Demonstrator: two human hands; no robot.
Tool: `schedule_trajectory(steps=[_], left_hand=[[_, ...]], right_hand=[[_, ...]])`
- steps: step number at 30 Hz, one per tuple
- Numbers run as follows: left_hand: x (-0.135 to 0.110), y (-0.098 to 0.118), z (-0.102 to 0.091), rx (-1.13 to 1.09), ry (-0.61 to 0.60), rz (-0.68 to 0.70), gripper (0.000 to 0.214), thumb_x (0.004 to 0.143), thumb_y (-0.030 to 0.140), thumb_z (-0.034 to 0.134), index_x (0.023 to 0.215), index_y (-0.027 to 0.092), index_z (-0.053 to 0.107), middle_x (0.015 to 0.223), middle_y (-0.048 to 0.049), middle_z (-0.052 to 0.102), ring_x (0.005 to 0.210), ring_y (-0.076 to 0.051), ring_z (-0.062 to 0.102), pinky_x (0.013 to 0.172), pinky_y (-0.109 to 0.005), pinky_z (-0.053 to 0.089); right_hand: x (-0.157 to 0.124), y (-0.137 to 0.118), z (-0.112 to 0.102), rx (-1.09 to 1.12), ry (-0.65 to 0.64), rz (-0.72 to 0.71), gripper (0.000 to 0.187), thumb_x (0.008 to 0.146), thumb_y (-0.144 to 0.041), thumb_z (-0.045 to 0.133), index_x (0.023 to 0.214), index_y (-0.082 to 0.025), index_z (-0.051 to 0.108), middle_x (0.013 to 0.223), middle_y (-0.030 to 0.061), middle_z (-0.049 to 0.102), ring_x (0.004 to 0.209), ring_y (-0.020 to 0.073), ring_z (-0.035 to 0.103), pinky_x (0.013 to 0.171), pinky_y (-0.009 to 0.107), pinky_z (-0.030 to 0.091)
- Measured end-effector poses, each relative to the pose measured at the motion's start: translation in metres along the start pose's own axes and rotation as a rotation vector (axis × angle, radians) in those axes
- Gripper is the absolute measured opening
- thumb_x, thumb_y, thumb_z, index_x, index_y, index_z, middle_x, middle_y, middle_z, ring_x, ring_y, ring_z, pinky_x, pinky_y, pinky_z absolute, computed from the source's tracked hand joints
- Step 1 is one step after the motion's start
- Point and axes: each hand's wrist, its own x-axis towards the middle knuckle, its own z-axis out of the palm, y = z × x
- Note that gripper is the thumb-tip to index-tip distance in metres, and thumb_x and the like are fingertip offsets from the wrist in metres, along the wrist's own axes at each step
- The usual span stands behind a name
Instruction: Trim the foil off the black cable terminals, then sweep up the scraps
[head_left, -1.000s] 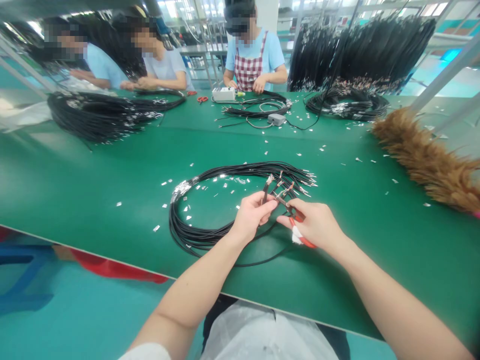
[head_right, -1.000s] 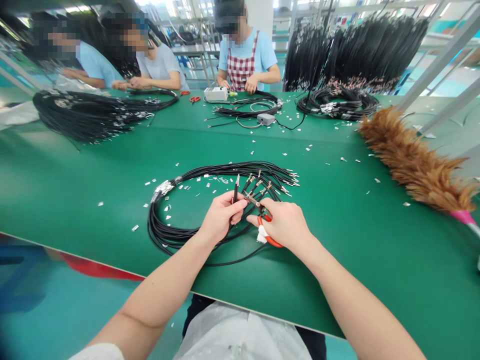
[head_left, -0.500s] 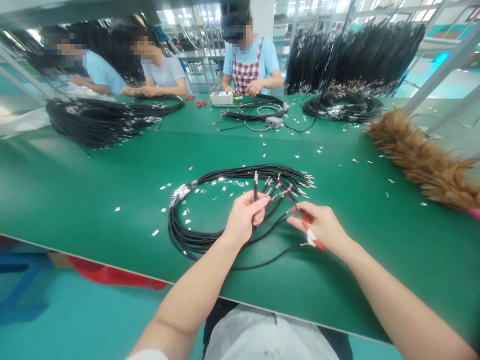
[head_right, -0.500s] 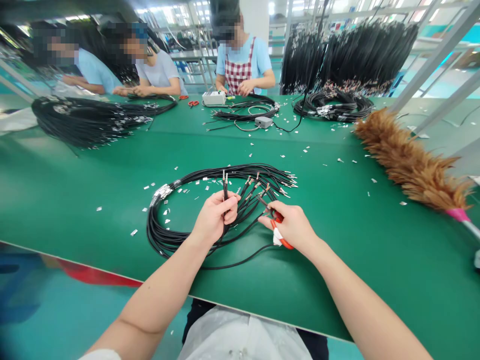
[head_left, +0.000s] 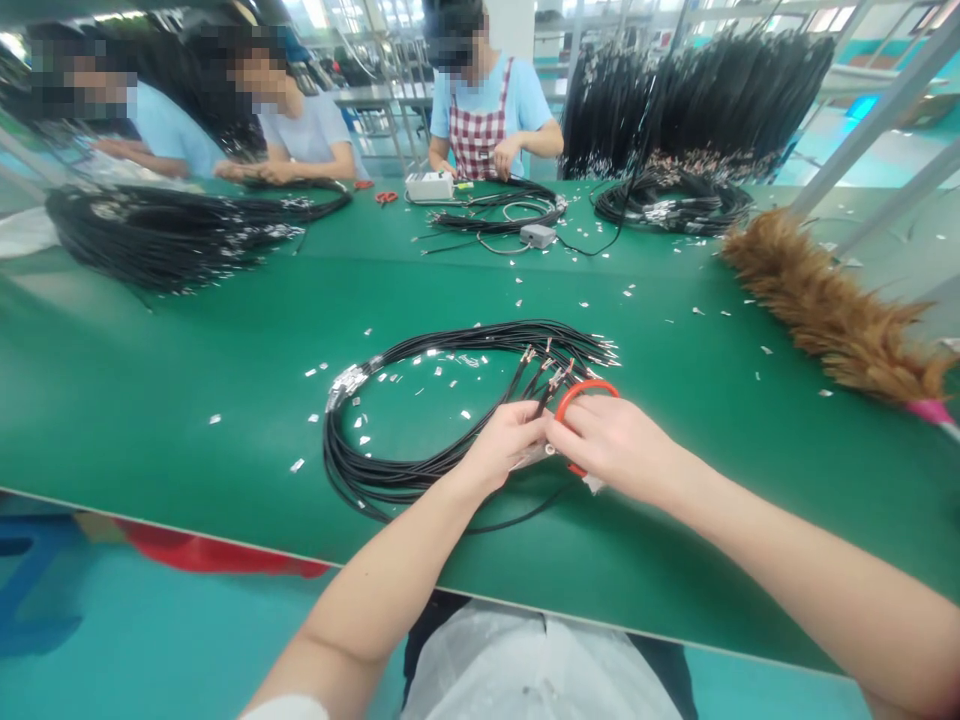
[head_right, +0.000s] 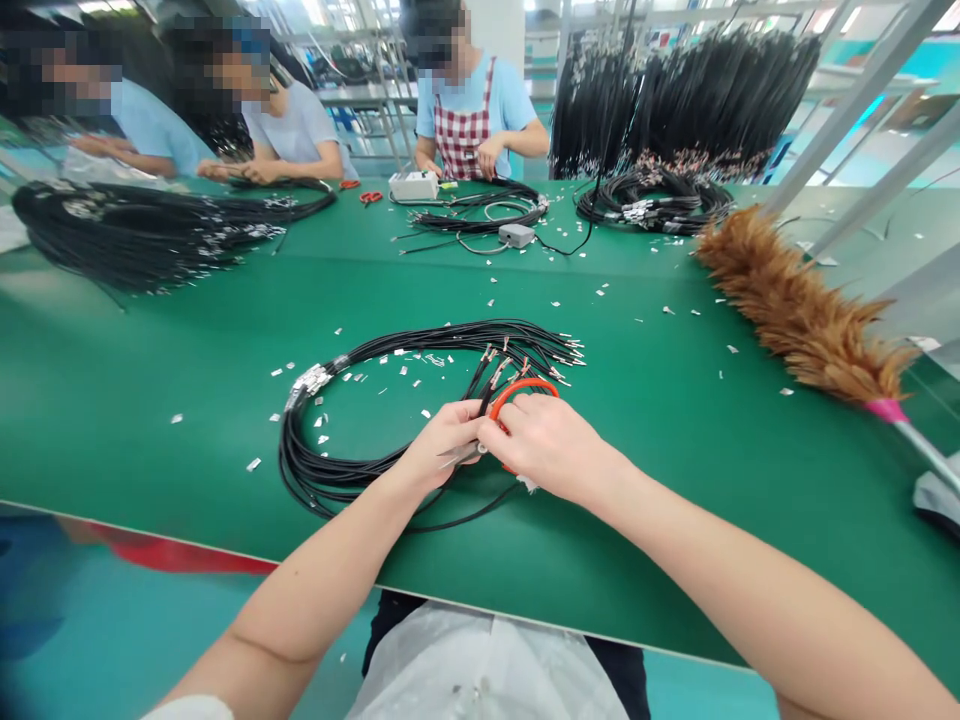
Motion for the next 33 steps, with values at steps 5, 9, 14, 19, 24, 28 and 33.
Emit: schedule_trajectory(steps=[5,9,14,19,24,28,33], left_hand=[[-0.002,0.0,0.0,0.122,-0.091,0.013,0.022,0.061,0.029,0.067,0.059,0.012,0.054,0.052,0.0032,0.045,0.047,-0.004,0.037,0.046,-0.019,0.026],[-0.006,0.003,-0.001,0.185,-0.195,-0.055,0.025,0.063,0.033,0.066,0.058,0.013,0.052,0.049,0.0043,0.041,0.044,-0.004,0.032,0.043,-0.019,0.021],[-0.008,0.005,-0.002,0.303,-0.303,-0.119,0.024,0.067,0.035,0.063,0.061,0.013,0.053,0.047,0.0065,0.032,0.041,-0.003,0.023,0.04,-0.021,0.013],[-0.006,0.002,-0.004,0.298,-0.347,-0.161,0.024,0.067,0.035,0.063,0.068,0.012,0.056,0.051,0.0049,0.039,0.041,-0.002,0.025,0.039,-0.02,0.014],[-0.004,0.001,-0.008,0.32,-0.344,-0.122,0.025,0.07,0.036,0.061,0.069,0.012,0.055,0.047,0.007,0.034,0.039,-0.002,0.024,0.039,-0.019,0.013],[-0.003,-0.001,-0.008,0.277,-0.29,-0.121,0.025,0.07,0.036,0.06,0.069,0.012,0.054,0.045,0.0082,0.03,0.039,-0.002,0.021,0.039,-0.02,0.011],[-0.006,0.001,-0.003,0.407,-0.197,-0.058,0.02,0.071,0.032,0.056,0.067,0.013,0.055,0.045,0.0077,0.031,0.04,-0.003,0.024,0.04,-0.02,0.015]], right_hand=[[-0.008,-0.011,-0.008,0.013,-0.142,0.027,0.015,0.077,-0.005,0.041,0.076,-0.016,0.051,0.06,0.002,0.05,0.051,0.013,0.044,0.047,0.027,0.021],[-0.013,-0.012,-0.011,0.195,-0.216,0.089,0.016,0.071,-0.003,0.043,0.077,-0.016,0.048,0.062,0.0011,0.049,0.05,0.0113,0.04,0.046,0.025,0.018],[-0.017,-0.007,-0.011,0.656,-0.269,0.278,0.022,0.065,0.003,0.039,0.069,-0.018,0.043,0.06,-0.0031,0.048,0.051,0.0077,0.039,0.047,0.02,0.023],[-0.024,-0.005,-0.002,1.16,-0.254,0.517,0.02,0.066,-0.001,0.041,0.063,-0.019,0.035,0.052,-0.0065,0.044,0.047,0.006,0.04,0.047,0.018,0.03],[-0.027,-0.012,0.014,1.758,-0.157,0.884,0.027,0.067,-0.017,0.057,0.069,-0.021,0.03,0.059,-0.0061,0.051,0.048,0.0097,0.051,0.048,0.024,0.043],[-0.03,-0.018,0.021,1.79,-0.013,0.951,0.029,0.067,-0.019,0.058,0.071,-0.022,0.029,0.06,-0.0063,0.05,0.049,0.0097,0.051,0.05,0.025,0.044],[-0.034,-0.011,0.014,1.311,-0.057,0.719,0.015,0.071,-0.01,0.048,0.071,-0.02,0.038,0.063,-0.0053,0.049,0.053,0.007,0.043,0.051,0.02,0.036]])
